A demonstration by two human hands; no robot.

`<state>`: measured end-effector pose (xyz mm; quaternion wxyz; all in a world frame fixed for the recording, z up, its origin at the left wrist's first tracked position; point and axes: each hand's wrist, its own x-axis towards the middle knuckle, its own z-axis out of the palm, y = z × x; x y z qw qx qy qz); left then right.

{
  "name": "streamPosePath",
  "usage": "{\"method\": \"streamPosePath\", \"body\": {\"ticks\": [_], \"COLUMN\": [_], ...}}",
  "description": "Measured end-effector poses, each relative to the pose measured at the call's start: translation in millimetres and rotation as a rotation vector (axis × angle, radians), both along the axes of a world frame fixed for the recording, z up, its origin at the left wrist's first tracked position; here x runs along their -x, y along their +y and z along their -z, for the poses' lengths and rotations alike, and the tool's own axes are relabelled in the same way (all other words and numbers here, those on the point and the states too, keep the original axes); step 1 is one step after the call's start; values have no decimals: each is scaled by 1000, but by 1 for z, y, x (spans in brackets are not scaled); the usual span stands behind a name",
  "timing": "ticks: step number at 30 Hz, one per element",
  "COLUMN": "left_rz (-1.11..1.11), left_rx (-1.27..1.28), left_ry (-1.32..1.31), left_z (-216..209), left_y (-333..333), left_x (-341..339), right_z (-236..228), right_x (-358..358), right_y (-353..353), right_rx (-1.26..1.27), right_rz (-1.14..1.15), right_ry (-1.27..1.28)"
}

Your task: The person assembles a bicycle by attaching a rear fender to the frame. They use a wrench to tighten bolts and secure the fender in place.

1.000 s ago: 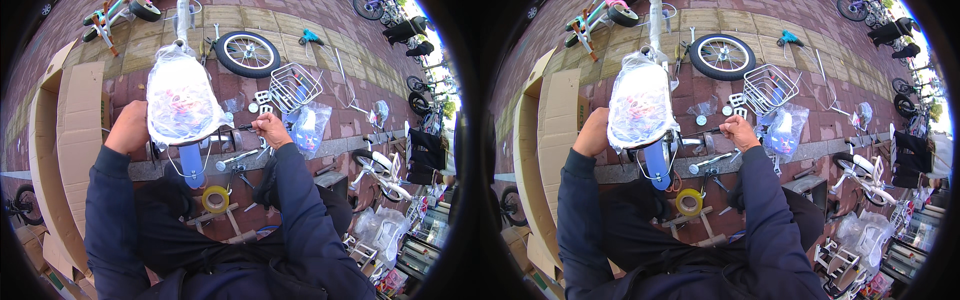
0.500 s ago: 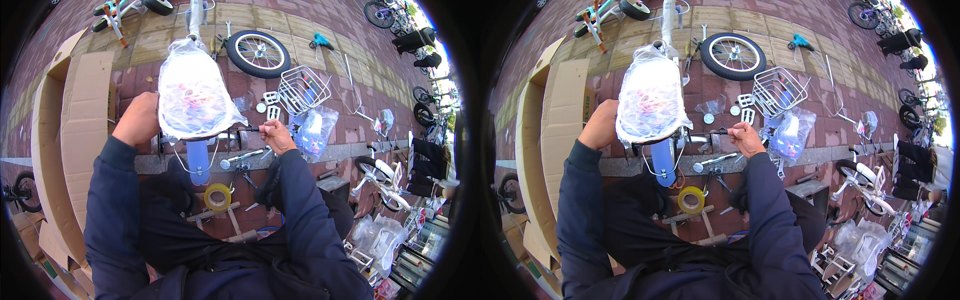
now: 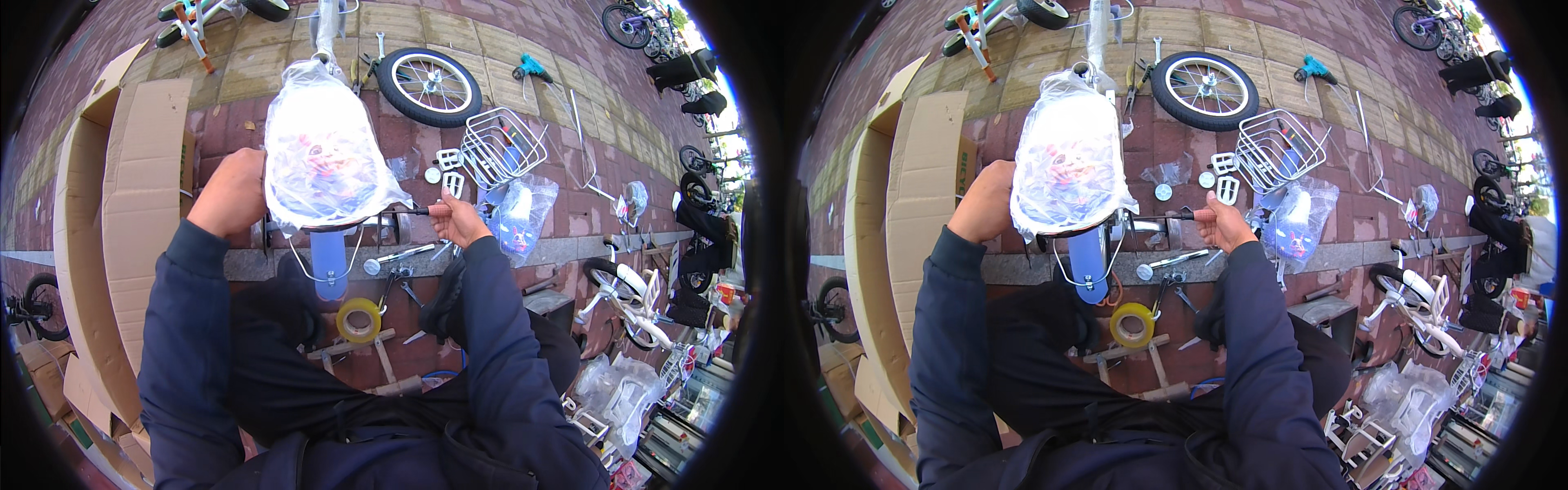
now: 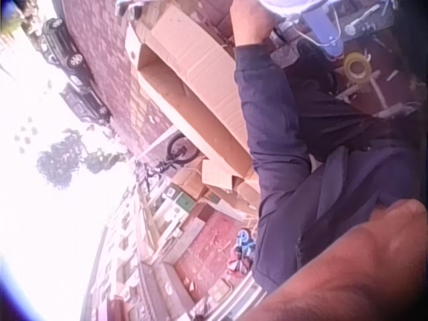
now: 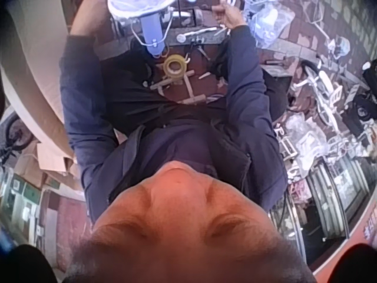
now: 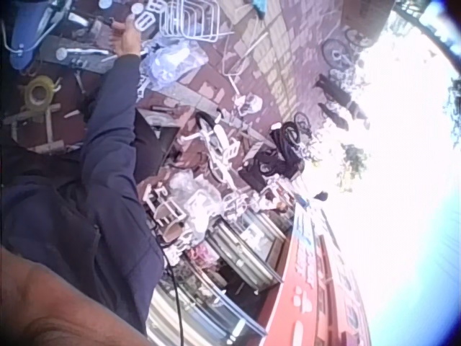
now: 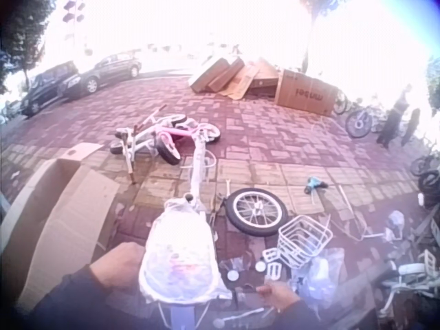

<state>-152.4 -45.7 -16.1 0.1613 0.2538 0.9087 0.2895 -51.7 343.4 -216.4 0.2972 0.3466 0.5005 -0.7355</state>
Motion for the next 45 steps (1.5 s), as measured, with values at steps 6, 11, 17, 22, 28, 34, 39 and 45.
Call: {"method": "streamPosePath", "body": {"ticks": [6, 11, 17, 22, 28, 34, 39, 45], "left_rz": [26, -6, 3, 11, 14, 5, 15, 17], "left_rx": [21, 29, 30, 26, 0, -18, 32, 26], "left_ry": [8, -14, -7, 1, 34, 29, 16, 8], "left_z": [3, 2, 4, 7, 7, 5, 3, 3], "left_y": [-1, 0, -2, -4, -3, -1, -2, -1], "left_x": [2, 0, 0, 2, 1, 0, 0, 0], "right_z": [5, 10, 3, -2, 4, -3, 0, 2], "right_x": [-6, -4, 0, 6, 0, 6, 3, 4], "right_y": [-8, -2, -18, -10, -18, -7, -12, -12], "right_rx": [-71, -49, -26, -185, -102, -173, -15, -199], "right_rz": [96, 54, 327, 5, 260, -35, 259, -27], "right_ry": [265, 38, 243, -3, 245, -2, 234, 11]}}
